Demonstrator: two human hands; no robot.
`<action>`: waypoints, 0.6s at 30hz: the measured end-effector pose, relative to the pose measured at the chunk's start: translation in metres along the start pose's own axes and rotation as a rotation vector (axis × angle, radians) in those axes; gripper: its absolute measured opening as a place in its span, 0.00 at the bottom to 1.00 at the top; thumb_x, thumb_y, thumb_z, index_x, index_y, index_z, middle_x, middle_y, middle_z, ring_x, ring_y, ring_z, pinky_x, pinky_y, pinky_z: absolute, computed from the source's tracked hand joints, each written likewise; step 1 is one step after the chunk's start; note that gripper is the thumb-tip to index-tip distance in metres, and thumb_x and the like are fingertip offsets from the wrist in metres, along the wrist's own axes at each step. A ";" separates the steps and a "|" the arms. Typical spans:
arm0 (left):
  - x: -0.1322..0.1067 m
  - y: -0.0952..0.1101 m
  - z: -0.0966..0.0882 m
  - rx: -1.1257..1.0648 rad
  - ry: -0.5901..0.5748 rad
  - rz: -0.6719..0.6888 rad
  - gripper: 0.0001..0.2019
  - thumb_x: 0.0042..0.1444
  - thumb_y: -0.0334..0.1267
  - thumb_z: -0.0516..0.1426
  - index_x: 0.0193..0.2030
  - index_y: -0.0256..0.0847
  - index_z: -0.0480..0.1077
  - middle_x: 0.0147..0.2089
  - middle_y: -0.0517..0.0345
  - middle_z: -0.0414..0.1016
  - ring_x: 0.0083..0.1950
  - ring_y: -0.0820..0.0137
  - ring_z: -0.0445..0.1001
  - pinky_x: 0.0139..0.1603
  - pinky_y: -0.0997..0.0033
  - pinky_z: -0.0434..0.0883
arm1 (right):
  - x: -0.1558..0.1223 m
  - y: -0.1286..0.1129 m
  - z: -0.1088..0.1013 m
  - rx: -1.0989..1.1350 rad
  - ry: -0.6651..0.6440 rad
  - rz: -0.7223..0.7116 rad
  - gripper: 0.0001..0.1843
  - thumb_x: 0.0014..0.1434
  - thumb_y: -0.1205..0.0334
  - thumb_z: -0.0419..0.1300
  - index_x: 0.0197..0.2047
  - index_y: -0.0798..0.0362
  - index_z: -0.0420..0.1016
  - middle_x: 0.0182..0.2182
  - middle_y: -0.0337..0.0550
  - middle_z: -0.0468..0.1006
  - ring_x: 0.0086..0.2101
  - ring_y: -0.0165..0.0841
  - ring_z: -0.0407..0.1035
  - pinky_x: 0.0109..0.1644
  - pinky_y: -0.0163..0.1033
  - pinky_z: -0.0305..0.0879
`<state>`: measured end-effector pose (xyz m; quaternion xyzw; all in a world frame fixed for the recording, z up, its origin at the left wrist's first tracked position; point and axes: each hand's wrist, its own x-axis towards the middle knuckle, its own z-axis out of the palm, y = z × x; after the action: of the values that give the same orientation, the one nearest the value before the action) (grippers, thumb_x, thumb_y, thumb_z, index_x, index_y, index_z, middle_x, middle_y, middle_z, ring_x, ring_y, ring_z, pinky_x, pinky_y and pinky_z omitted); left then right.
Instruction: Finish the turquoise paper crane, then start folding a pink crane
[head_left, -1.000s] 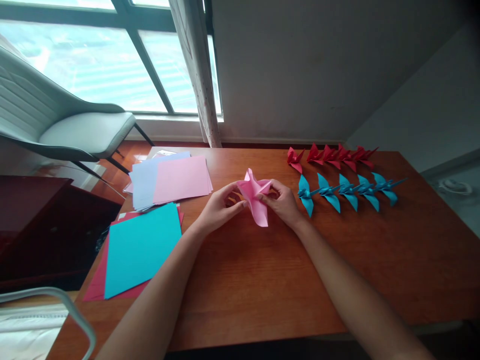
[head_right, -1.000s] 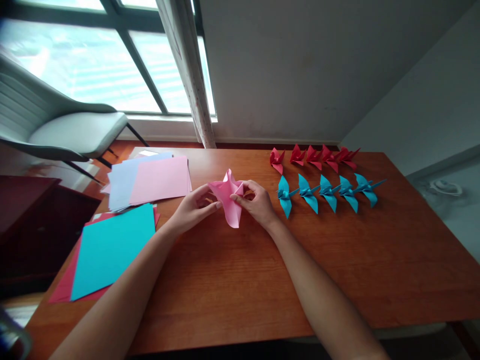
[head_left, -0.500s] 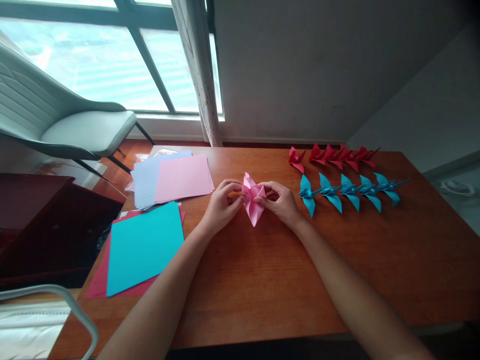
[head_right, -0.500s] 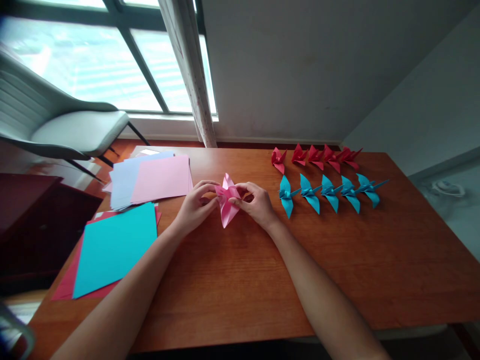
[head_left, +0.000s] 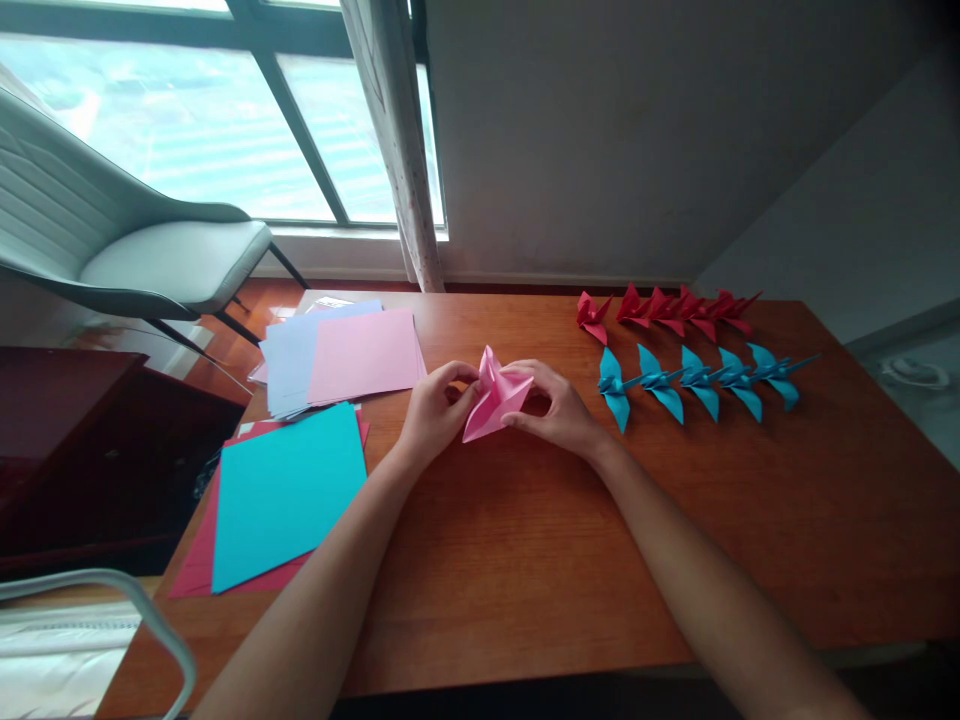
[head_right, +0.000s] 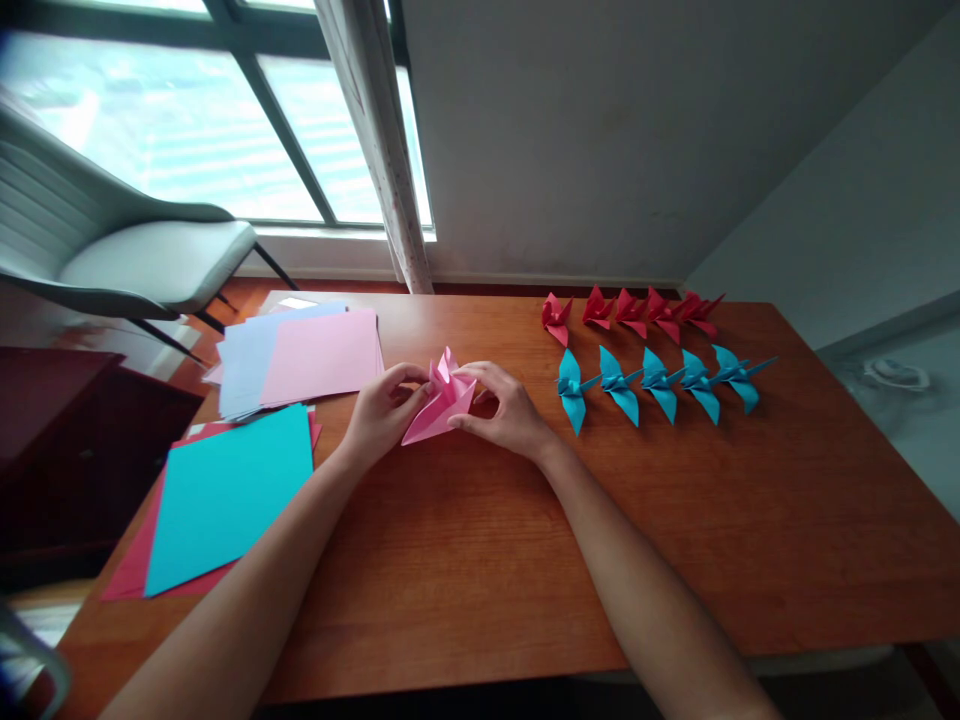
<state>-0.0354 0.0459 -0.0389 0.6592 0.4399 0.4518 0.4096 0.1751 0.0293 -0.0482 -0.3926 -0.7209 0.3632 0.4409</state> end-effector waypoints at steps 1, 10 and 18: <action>0.000 0.000 0.000 0.002 0.001 0.000 0.06 0.58 0.39 0.61 0.37 0.39 0.73 0.36 0.56 0.77 0.33 0.73 0.75 0.32 0.76 0.73 | 0.000 0.000 0.000 0.008 0.003 0.014 0.29 0.54 0.51 0.72 0.57 0.45 0.74 0.54 0.47 0.75 0.52 0.40 0.73 0.49 0.42 0.76; -0.001 0.003 0.001 0.024 -0.066 0.016 0.04 0.59 0.37 0.61 0.38 0.39 0.76 0.37 0.55 0.78 0.36 0.73 0.74 0.31 0.78 0.69 | 0.000 0.004 0.006 -0.008 0.144 0.174 0.19 0.56 0.49 0.70 0.48 0.47 0.81 0.41 0.44 0.84 0.38 0.36 0.78 0.39 0.40 0.73; -0.002 0.006 0.001 -0.103 -0.131 -0.013 0.06 0.58 0.39 0.63 0.39 0.39 0.78 0.41 0.52 0.78 0.41 0.69 0.77 0.38 0.74 0.75 | 0.001 0.004 0.004 -0.009 0.154 0.087 0.09 0.59 0.52 0.67 0.39 0.48 0.82 0.45 0.46 0.81 0.44 0.36 0.76 0.42 0.40 0.74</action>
<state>-0.0336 0.0426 -0.0339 0.6625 0.3924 0.4272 0.4739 0.1723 0.0310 -0.0527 -0.4523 -0.6687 0.3474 0.4771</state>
